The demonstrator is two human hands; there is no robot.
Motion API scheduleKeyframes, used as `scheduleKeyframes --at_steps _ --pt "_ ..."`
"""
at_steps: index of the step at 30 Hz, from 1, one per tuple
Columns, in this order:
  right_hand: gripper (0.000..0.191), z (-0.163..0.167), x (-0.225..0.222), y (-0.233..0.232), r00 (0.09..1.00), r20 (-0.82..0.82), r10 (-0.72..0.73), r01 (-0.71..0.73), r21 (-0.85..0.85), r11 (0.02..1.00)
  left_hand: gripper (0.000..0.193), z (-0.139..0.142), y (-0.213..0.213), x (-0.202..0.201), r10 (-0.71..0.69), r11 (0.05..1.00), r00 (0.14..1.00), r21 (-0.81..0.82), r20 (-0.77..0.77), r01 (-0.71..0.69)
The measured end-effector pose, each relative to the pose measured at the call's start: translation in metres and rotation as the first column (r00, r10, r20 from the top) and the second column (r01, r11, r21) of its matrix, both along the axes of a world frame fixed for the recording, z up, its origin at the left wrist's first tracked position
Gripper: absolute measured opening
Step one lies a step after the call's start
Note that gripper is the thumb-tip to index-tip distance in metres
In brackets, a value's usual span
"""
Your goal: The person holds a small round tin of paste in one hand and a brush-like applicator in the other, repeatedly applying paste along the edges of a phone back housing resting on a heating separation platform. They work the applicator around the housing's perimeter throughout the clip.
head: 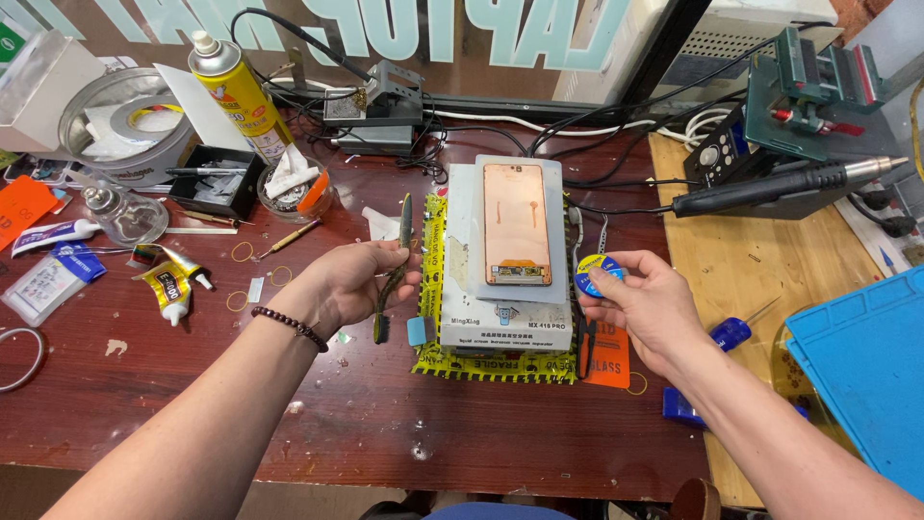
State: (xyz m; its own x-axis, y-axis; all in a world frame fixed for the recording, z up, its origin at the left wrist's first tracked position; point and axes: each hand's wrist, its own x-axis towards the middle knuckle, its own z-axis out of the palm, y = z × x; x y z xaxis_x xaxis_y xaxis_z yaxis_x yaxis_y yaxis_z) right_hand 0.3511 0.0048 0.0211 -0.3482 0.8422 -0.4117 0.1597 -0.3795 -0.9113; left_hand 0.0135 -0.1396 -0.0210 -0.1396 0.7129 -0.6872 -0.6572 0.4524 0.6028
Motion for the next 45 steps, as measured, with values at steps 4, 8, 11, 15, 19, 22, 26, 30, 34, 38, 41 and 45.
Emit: scheduleKeyframes --at_steps 4,8,11,15,19,22,26,30,34,38,41,45 --pt "0.032 -0.003 0.004 -0.001 1.0 0.007 -0.002 0.002 -0.001 1.0 0.015 0.001 0.002 0.001 0.004 1.0 1.0 0.003 -0.001 -0.004" --pt "0.032 -0.005 0.007 -0.001 1.0 0.001 -0.003 0.003 0.001 1.0 0.017 0.002 0.004 0.003 -0.001 1.0 1.0 -0.008 -0.006 0.001" --pt "0.032 -0.007 0.01 -0.002 1.0 -0.002 0.0 0.0 0.003 1.0 0.019 0.002 0.005 0.003 -0.011 1.0 1.0 -0.001 -0.007 0.011" --pt "0.033 -0.008 0.012 -0.002 1.0 -0.006 -0.004 0.004 -0.003 1.0 0.018 0.001 0.007 0.004 -0.023 1.0 1.0 0.006 -0.007 0.023" --pt "0.033 -0.009 0.015 -0.003 1.0 -0.009 -0.011 0.011 -0.001 1.0 0.018 0.001 0.008 0.005 -0.033 0.999 0.999 0.022 0.008 0.033" --pt "0.033 -0.01 0.017 -0.005 1.0 -0.011 -0.022 0.022 -0.005 1.0 0.017 0.004 0.009 0.007 -0.049 0.999 0.998 0.023 0.034 0.048" --pt "0.034 -0.009 0.019 -0.011 0.999 -0.025 -0.042 0.042 -0.004 0.999 0.012 0.007 0.013 0.007 -0.115 0.992 0.993 -0.06 -0.003 0.115" --pt "0.035 -0.007 0.022 -0.018 0.998 -0.028 -0.058 0.059 0.006 0.998 0.018 -0.006 0.017 0.001 -0.237 0.97 0.967 -0.083 -0.09 0.23" --pt "0.035 -0.004 0.021 -0.023 0.996 -0.001 -0.086 0.086 0.023 0.996 0.011 -0.023 0.023 -0.007 -0.256 0.964 0.966 0.065 -0.042 0.258" --pt "0.034 -0.003 0.02 -0.029 0.993 0.013 -0.12 0.12 0.043 0.992 0.01 -0.023 0.027 -0.01 -0.36 0.932 0.932 0.024 -0.038 0.361" --pt "0.034 -0.003 0.02 -0.034 0.989 0.01 -0.15 0.15 0.055 0.987 0.011 -0.014 0.029 -0.007 -0.389 0.921 0.919 -0.053 -0.067 0.386" --pt "0.034 -0.004 0.019 -0.037 0.988 -0.005 -0.157 0.157 0.061 0.986 0.016 -0.005 0.032 -0.004 -0.345 0.939 0.938 -0.018 -0.047 0.344"
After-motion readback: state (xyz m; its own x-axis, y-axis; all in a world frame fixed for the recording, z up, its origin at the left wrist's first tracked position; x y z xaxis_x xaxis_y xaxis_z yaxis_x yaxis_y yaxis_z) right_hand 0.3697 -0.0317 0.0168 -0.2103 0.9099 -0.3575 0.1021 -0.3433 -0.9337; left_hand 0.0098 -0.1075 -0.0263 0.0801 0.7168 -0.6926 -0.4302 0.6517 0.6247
